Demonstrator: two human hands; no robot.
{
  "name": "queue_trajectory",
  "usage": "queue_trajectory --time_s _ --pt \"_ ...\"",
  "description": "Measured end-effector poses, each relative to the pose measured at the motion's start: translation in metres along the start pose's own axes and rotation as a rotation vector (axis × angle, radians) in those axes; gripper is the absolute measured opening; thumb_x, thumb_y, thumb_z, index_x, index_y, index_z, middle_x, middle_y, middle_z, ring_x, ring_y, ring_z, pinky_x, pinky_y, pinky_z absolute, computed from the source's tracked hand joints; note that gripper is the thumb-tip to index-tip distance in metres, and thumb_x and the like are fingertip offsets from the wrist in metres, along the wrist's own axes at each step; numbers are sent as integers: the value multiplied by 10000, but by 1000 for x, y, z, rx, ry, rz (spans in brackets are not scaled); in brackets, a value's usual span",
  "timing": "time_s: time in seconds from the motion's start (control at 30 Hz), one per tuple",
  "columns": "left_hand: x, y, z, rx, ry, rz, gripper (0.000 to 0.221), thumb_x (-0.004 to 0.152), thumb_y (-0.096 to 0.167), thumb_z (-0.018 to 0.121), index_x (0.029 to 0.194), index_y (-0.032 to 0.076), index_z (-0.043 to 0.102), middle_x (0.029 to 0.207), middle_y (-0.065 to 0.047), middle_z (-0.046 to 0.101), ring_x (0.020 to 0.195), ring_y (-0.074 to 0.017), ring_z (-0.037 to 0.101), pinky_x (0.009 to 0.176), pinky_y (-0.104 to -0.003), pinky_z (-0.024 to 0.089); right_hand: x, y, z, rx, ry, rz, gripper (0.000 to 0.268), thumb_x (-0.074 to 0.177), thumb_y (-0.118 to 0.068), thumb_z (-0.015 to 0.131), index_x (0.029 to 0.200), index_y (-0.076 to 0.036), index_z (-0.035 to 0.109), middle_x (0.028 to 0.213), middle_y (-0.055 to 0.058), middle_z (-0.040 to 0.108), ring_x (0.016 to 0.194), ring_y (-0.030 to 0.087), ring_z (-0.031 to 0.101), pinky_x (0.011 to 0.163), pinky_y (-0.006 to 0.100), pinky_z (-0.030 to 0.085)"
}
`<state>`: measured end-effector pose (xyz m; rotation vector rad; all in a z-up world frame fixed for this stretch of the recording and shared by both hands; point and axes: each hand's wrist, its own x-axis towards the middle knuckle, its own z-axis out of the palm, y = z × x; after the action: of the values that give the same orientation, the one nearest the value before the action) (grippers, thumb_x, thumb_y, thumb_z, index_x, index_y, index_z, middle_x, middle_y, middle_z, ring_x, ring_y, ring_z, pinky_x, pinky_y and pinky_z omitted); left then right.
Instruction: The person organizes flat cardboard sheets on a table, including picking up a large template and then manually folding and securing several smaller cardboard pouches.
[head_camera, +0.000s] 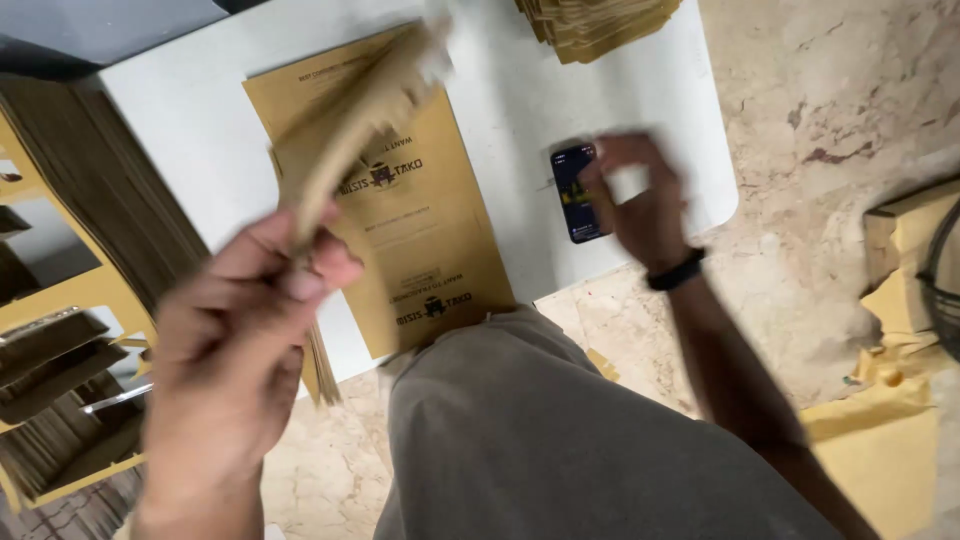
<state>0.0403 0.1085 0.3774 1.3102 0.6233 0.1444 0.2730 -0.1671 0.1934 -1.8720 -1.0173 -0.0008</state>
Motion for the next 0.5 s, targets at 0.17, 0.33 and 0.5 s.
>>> queue_trajectory --time_s 0.17,0.33,0.5 --pt "-18 62 23 -598 -37 35 741 880 100 818 1495 -96 454 1251 -188 681 1202 -279 686 1175 -512 568 -146 15 91 6 -420 257 486 948 -186 668 1399 -44 556 1336 193 605 1233 362 600 1026 450 510" --pt "-52 83 51 -401 113 42 762 877 253 672 1534 -55 442 1407 -194 607 1307 -310 624 1119 -495 586 -160 -40 102 445 -463 602 1063 849 -488 734 1621 -41 154 1692 186 186 1557 361 237 1245 514 263" --pt "-81 68 39 -1265 -157 10 704 934 2 396 1565 -194 155 1632 -492 140 1500 -658 171 1252 -671 157 -177 -17 130 421 -196 627 1053 836 -485 765 1546 42 194 1612 287 323 1511 448 323 1225 534 308"
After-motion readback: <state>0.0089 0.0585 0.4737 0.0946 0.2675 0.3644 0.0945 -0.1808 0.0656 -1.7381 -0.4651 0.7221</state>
